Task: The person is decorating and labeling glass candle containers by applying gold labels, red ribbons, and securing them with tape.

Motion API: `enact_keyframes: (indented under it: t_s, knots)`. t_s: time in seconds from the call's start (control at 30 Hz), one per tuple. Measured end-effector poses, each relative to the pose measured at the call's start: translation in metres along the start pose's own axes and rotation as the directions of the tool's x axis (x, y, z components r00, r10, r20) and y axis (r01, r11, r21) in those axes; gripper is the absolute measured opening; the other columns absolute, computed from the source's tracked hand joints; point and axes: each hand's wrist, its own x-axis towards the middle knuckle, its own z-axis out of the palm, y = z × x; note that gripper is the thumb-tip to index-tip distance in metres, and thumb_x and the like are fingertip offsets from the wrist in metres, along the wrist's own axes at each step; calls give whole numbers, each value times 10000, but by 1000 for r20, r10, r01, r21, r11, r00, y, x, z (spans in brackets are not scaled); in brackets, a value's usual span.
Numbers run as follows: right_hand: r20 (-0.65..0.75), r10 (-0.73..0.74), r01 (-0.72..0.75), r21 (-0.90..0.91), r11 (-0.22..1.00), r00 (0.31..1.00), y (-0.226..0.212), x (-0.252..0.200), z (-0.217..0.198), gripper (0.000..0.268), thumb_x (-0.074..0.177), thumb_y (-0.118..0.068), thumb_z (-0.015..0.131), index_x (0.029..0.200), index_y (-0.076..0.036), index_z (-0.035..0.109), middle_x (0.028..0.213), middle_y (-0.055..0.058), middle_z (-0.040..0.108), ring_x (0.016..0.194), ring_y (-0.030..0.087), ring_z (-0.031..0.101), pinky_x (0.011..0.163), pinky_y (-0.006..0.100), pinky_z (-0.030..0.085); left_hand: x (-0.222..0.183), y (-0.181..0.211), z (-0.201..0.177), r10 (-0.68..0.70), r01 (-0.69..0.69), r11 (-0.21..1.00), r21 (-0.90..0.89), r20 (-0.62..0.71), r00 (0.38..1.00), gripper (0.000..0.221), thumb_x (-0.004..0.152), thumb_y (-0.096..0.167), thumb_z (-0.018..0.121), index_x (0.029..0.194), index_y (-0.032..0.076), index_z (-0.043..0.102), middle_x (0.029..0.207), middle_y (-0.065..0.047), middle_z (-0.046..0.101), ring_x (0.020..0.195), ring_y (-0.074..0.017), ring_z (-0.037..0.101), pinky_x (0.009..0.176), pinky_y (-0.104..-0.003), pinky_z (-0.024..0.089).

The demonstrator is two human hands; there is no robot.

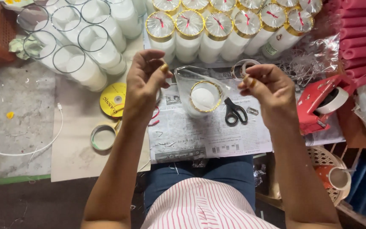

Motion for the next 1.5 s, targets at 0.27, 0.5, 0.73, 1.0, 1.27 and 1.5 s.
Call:
enact_keyframes:
  t_s: [0.27,0.5,0.73,1.0,1.27,1.5]
  knots:
    - [645,-158,662,-744,95,748,-7,21,12,304,790,-173,825,1048,-135,668,1280,160,534,1301,388,518,972,546,511,-4,1,43,89,-701,31,713,696,712,409,689,100,795,1072,139,658,970,-49,694,1120,-328,577,1080,-650,344]
    - [337,-333,474,-629,617,881,14,20,-45,89,947,-87,808,968,-93,722,1071,84,687,1092,306,665,973,409,508,-21,34,73,389,-720,38,693,654,649,170,697,93,816,765,138,667,677,-55,574,958,-282,592,914,-487,493]
    - [381,-196,422,-870,255,904,216,-39,-38,274,716,-146,829,965,-88,731,1101,150,688,1150,374,626,1090,465,471,-25,-44,108,187,-620,-47,783,617,764,549,593,457,920,892,56,694,675,-117,641,764,-297,606,714,-429,467]
    - [202,-147,215,-973,82,968,222,-44,-63,301,803,-232,759,1074,-103,770,1214,106,663,1221,341,587,942,415,557,7,-126,112,165,-444,105,890,424,890,255,806,367,761,814,144,639,551,-60,601,512,-326,657,446,-485,476]
    - [-29,117,-117,-482,868,993,210,-67,-44,615,861,-174,785,1429,-74,573,1263,212,671,1151,334,666,943,410,569,6,-37,72,49,-174,654,736,188,981,210,1021,326,596,879,188,667,731,-145,682,722,-426,682,628,-500,517]
    - [-106,299,-311,-118,943,948,205,-53,-9,134,945,-84,640,1034,-79,740,833,62,721,745,102,692,647,268,633,-6,4,63,110,-200,781,592,185,977,215,1054,251,587,908,164,719,741,-99,714,697,-291,710,696,-380,557]
